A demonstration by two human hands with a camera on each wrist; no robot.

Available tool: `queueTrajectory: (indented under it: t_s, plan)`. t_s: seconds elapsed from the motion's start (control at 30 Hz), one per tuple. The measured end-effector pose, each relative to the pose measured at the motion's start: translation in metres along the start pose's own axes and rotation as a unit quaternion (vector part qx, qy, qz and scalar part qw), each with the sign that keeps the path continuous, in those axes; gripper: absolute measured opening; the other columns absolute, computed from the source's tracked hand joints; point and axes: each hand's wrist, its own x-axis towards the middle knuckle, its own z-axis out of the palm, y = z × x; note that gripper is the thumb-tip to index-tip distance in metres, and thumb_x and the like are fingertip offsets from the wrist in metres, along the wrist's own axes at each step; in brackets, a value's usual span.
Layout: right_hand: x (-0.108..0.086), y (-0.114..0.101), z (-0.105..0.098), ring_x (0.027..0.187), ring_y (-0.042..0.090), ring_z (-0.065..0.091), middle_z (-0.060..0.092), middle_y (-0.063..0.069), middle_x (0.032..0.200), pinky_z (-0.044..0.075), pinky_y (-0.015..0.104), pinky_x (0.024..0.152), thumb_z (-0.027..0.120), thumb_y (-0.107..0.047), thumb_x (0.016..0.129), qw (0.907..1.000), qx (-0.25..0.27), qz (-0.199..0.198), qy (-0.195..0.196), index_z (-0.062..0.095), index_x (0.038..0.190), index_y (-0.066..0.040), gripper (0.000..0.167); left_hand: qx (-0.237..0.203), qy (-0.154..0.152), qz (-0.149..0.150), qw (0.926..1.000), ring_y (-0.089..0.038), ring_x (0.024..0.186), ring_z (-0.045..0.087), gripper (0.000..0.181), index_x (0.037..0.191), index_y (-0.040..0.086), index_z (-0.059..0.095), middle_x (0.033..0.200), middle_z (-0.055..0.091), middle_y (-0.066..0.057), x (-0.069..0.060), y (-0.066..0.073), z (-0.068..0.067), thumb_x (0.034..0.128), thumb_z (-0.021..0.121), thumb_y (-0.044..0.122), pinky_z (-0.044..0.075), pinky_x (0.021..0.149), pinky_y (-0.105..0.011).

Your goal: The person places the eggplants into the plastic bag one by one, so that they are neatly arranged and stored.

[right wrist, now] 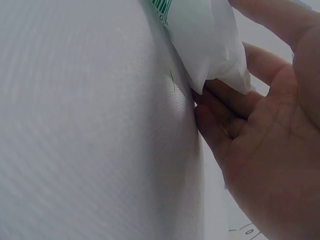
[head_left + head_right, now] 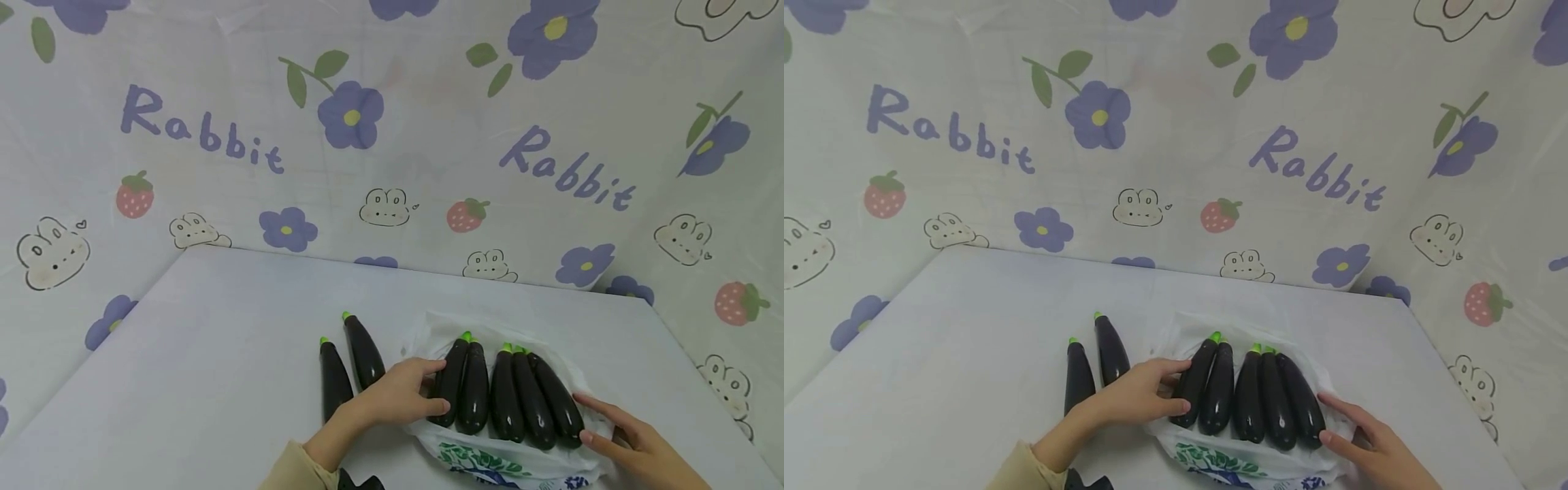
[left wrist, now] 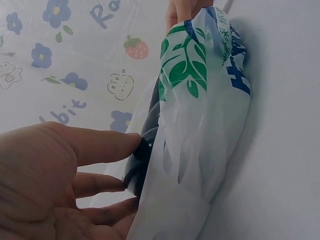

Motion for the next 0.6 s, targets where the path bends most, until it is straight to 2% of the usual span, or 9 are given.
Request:
queueTrajectory:
  t_s: [0.2,0.27,0.43,0.53,0.6]
  plan:
    - [0.0001,-0.0036,-0.0024,0.094,0.003,0.047,0.043,0.027,0.154,0.039,0.027,0.072,0.059,-0.035,0.107,0.9996,0.013,0.021,-0.013,0.033,0.163,-0.004,0.069,0.008,-0.005,0.031,0.9995,-0.024,0.120,0.069,0.064,0.150,-0.006,0.050,0.142,0.064,-0.019,-0.0003,0.0031,0.0004,0.0945,0.075,0.014,0.052,0.103,-0.033]
    - [0.0003,-0.0030,-0.0028,0.099,-0.003,0.047,0.037,0.029,0.161,0.043,0.026,0.077,0.059,-0.037,0.107,0.9997,0.009,0.021,-0.014,0.033,0.163,-0.005,0.069,0.020,-0.004,0.034,0.9992,-0.021,0.119,0.067,0.065,0.150,-0.007,0.050,0.136,0.068,-0.019,-0.0002,0.0032,0.0011,0.0948,0.075,0.015,0.051,0.101,-0.029]
    - [0.0011,-0.0004,-0.0029,0.110,-0.021,0.040,0.035,0.028,0.163,0.051,0.025,0.087,0.060,-0.039,0.107,0.9998,0.000,0.014,-0.010,0.036,0.162,-0.009,0.068,0.034,-0.002,0.024,0.9991,-0.016,0.114,0.055,0.066,0.151,-0.005,0.048,0.133,0.065,-0.017,-0.0006,0.0020,0.0025,0.0956,0.074,0.019,0.046,0.094,-0.024]
    - [0.0013,0.0009,-0.0025,0.111,-0.026,0.036,0.036,0.027,0.164,0.051,0.022,0.087,0.061,-0.040,0.105,0.9998,0.005,0.014,-0.010,0.037,0.162,-0.010,0.068,0.029,-0.005,0.022,0.9993,-0.014,0.105,0.053,0.066,0.152,-0.006,0.047,0.128,0.065,-0.016,-0.0005,0.0015,0.0027,0.0958,0.074,0.018,0.045,0.087,-0.023]
    - [0.0012,0.0016,-0.0021,0.110,-0.022,0.039,0.036,0.026,0.164,0.050,0.021,0.086,0.062,-0.041,0.105,0.9997,0.007,0.019,-0.011,0.037,0.162,-0.011,0.070,0.028,-0.007,0.024,0.9993,-0.012,0.100,0.052,0.066,0.152,-0.006,0.047,0.122,0.067,-0.014,-0.0002,0.0014,0.0027,0.0958,0.074,0.017,0.044,0.084,-0.022]
